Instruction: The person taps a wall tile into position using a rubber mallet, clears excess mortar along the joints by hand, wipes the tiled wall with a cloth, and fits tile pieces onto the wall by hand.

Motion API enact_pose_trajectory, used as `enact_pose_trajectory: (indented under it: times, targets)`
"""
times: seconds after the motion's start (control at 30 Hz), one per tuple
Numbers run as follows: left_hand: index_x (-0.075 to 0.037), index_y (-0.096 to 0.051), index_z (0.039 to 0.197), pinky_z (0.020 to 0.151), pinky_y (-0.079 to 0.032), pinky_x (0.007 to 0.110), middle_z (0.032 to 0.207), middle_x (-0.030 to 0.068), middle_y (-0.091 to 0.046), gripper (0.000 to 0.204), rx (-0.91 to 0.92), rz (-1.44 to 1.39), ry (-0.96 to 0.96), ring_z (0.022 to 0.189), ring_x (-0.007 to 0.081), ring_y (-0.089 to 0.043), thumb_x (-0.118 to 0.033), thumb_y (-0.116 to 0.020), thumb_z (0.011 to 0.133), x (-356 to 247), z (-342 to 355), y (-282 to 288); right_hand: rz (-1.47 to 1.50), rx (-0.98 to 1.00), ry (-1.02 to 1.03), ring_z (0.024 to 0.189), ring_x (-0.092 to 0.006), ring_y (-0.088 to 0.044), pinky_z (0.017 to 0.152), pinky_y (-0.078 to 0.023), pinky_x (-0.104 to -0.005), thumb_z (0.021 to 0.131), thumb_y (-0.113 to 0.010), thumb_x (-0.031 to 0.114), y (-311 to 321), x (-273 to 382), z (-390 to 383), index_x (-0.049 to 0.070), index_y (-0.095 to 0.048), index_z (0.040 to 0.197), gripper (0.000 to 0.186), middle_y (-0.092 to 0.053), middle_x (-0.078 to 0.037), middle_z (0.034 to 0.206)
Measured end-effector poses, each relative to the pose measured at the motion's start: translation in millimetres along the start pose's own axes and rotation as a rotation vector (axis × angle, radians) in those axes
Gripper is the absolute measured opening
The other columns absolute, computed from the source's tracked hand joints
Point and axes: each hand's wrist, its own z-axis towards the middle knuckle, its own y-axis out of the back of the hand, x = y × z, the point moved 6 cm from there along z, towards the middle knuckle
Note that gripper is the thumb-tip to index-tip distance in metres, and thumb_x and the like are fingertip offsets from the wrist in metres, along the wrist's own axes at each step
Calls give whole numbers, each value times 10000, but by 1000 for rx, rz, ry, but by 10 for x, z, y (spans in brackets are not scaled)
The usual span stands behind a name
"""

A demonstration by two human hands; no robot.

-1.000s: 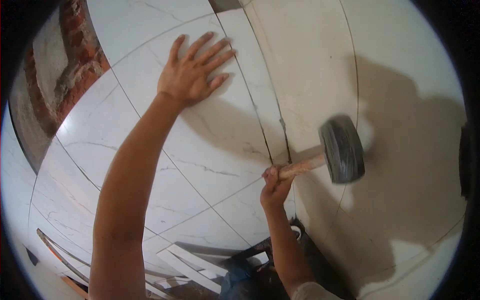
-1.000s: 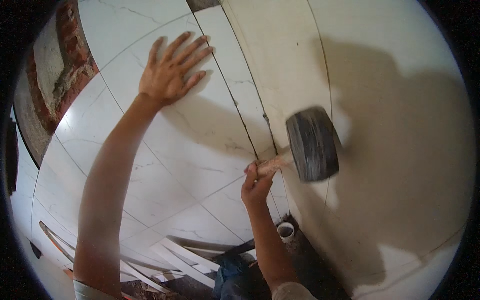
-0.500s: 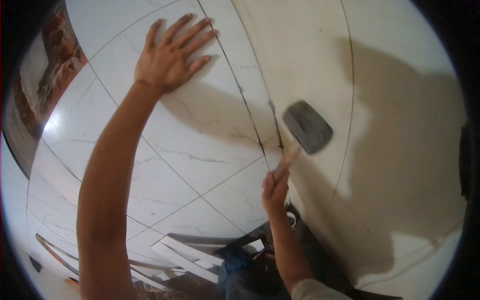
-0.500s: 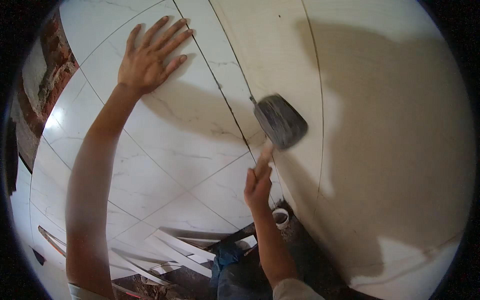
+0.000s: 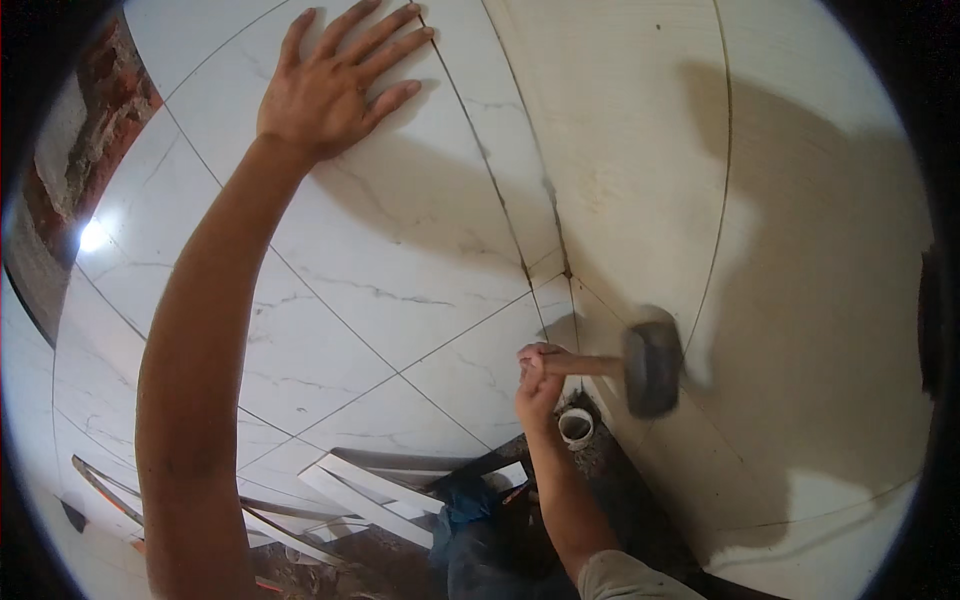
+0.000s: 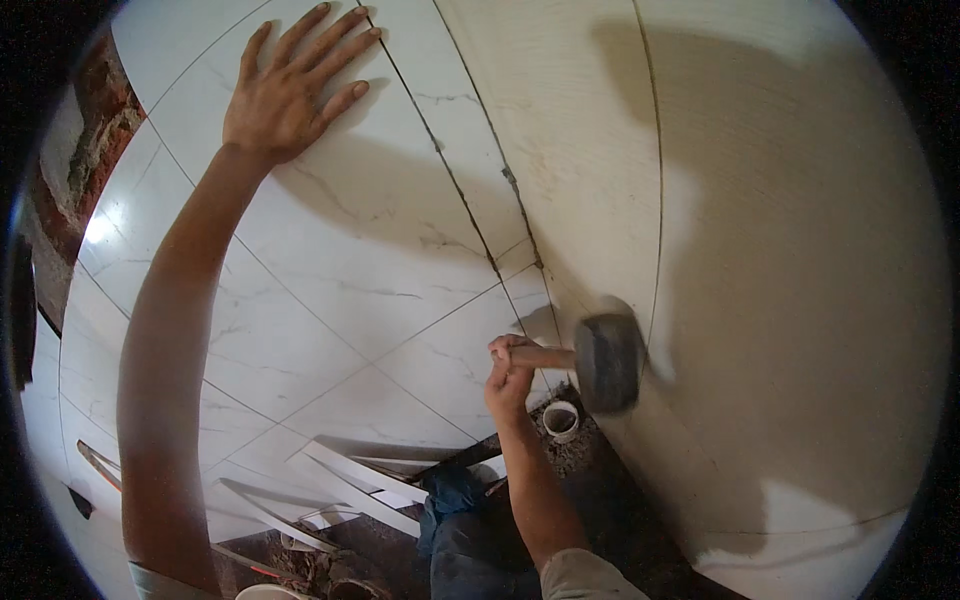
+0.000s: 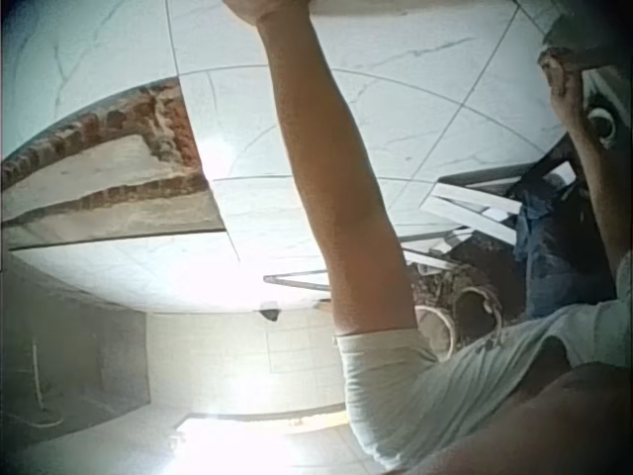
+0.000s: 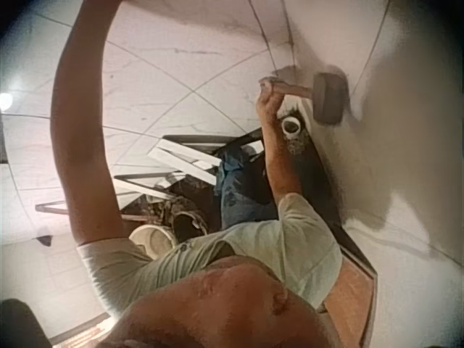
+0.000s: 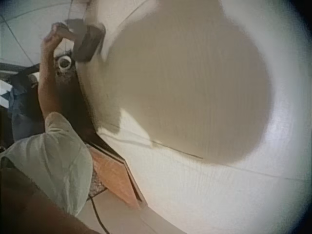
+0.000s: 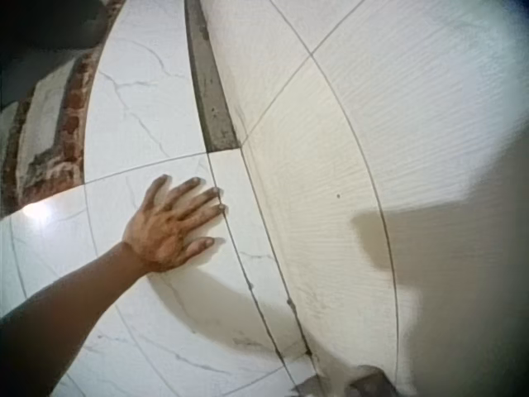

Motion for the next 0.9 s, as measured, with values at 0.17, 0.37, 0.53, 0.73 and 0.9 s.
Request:
enact_pose_trajectory:
  times: [0.17,0.37,0.53,0.73,0.9]
  targets:
    - [-333,-282,1588,1264,-3,533,1678,-67,-209,614,-10,44,-14,1552,192,-137,-609,-258,1040,2,-57,-102,-213,69,-113,722,-199,-542,704,-480,-334,1030,-518,92,68,-94,2,8,-438,1066,122,-525,-105,830]
    - [-338,-260,1596,1266,2,525,1684,-77,-189,618,61,67,22,1554,180,-120,-612,-245,1042,-43,-31,-50,-201,84,-151,775,-174,-531,710,-502,-321,1043,-481,90,61,-188,-81,0,-445,1109,118,-510,-78,908]
    - [-333,-275,1592,1270,-2,517,1680,-78,-201,616,-7,38,1,1552,184,-129,-612,-242,1043,-48,16,-46,-382,-19,55,768,-167,-544,736,-493,-292,1045,-494,102,123,-147,-118,-36,-414,1196,219,-511,-89,880]
    - [-331,-297,1586,1270,-22,516,1675,-69,-223,613,-33,55,6,1550,190,-145,-607,-274,1039,0,-7,-101,-319,30,-127,796,-171,-559,744,-486,-287,1044,-507,109,61,-97,-24,-20,-408,1182,213,-547,-94,872]
    - [-342,-281,1589,1270,-16,516,1676,-70,-217,614,-31,40,-13,1552,188,-140,-612,-277,1037,-54,-32,-66,-638,154,-221,668,-193,-556,641,-499,-317,1039,-533,144,229,-390,-76,2,-416,1140,209,-557,-72,829]
